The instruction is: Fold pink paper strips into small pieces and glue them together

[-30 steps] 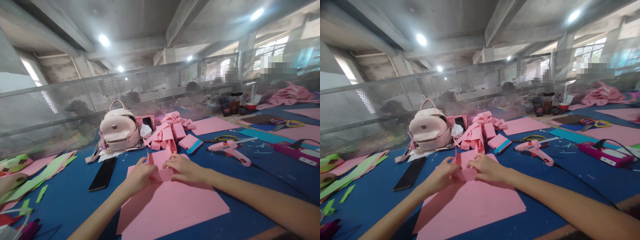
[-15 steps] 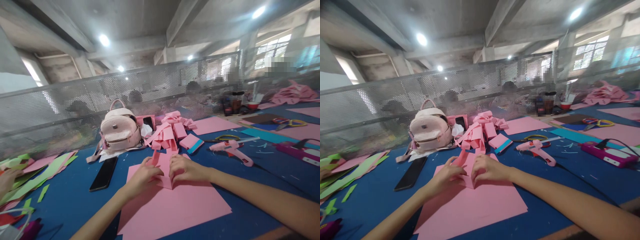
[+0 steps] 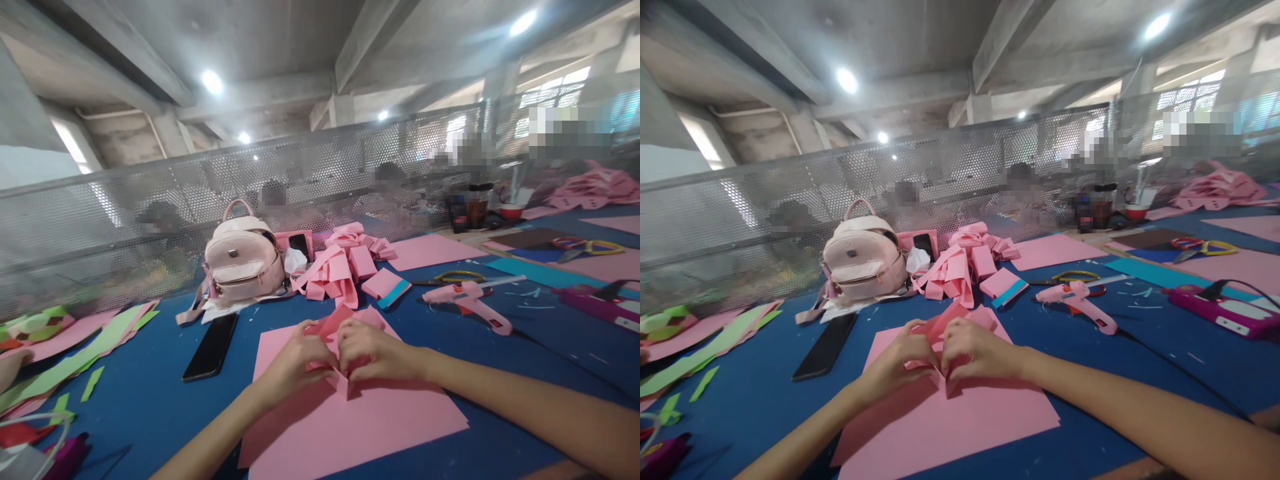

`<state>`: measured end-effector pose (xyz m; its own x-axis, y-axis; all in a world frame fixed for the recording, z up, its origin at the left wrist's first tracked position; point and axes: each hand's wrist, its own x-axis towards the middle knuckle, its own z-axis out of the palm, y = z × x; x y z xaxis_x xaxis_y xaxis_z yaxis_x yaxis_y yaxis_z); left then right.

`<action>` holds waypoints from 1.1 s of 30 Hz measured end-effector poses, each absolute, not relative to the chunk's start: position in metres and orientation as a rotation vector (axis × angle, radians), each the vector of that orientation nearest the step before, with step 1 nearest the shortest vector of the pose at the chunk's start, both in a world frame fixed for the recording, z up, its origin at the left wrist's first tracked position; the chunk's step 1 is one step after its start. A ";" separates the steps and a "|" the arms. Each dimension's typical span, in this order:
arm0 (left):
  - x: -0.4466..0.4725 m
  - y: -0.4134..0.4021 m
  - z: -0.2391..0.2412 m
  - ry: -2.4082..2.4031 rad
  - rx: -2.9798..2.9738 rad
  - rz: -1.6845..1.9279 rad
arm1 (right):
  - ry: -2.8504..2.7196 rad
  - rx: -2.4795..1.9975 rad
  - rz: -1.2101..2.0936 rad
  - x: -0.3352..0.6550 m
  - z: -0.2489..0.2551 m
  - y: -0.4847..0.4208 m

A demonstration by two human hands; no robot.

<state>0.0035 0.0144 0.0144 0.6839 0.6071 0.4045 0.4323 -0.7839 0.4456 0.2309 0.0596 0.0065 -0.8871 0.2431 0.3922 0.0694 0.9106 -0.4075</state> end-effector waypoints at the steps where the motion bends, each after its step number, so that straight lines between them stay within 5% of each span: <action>1: 0.003 0.015 0.014 0.816 2.580 0.781 | -2.631 -0.228 0.541 0.231 0.007 0.060; 33: 0.009 0.010 0.002 0.975 2.491 0.979 | -2.519 -0.263 0.585 0.232 0.005 0.061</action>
<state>0.0095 0.0103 0.0025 0.5392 0.6853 0.4895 0.4866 -0.7279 0.4831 0.2318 0.0612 0.0054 -0.8376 0.2985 0.4576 0.0662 0.8868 -0.4574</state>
